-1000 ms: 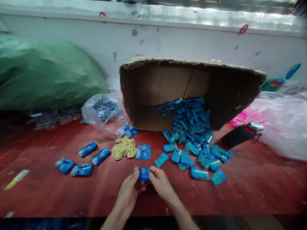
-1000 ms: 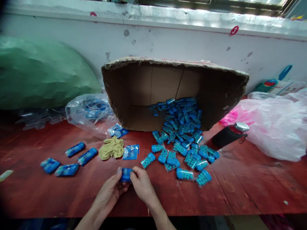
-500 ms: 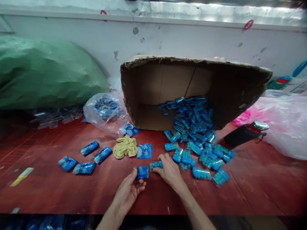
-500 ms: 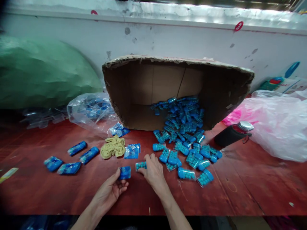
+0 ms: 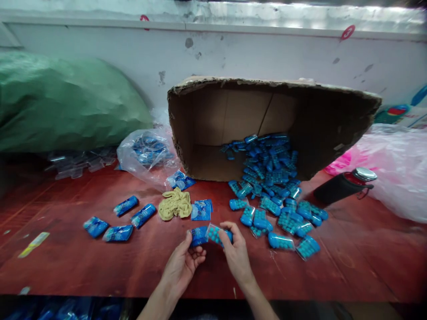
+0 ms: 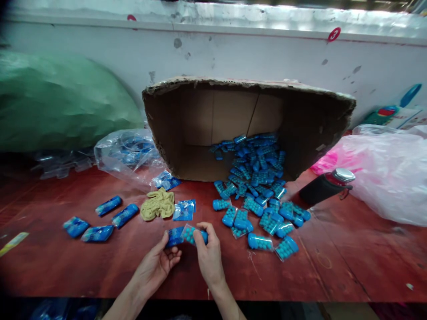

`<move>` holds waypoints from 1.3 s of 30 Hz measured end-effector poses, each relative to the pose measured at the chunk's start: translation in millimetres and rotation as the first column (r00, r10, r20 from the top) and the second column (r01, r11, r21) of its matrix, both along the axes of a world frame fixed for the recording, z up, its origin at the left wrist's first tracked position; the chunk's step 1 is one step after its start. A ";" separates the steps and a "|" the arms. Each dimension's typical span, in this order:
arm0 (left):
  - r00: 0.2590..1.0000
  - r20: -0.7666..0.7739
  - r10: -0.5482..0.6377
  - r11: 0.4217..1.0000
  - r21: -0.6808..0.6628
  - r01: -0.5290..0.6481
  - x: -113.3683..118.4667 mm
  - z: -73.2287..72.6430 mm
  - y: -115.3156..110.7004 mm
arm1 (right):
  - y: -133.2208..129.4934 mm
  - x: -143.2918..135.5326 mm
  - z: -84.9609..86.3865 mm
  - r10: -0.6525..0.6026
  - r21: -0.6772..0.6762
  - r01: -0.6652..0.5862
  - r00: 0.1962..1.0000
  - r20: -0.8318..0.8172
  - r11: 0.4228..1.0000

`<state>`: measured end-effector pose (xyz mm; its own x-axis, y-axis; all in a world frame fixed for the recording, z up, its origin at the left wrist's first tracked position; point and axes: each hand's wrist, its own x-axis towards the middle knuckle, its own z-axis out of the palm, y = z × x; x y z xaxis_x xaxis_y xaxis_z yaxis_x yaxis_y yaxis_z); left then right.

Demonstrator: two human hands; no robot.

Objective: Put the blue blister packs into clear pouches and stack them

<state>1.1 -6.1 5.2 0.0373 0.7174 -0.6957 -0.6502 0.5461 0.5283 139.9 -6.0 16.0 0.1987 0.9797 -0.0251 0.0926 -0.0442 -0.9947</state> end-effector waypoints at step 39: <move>1.000 -0.022 -0.017 0.985 0.173 0.020 -8.1 5.5 5.3 | -10.3 -8.2 2.3 -0.016 0.184 -0.027 0.974 0.227 0.983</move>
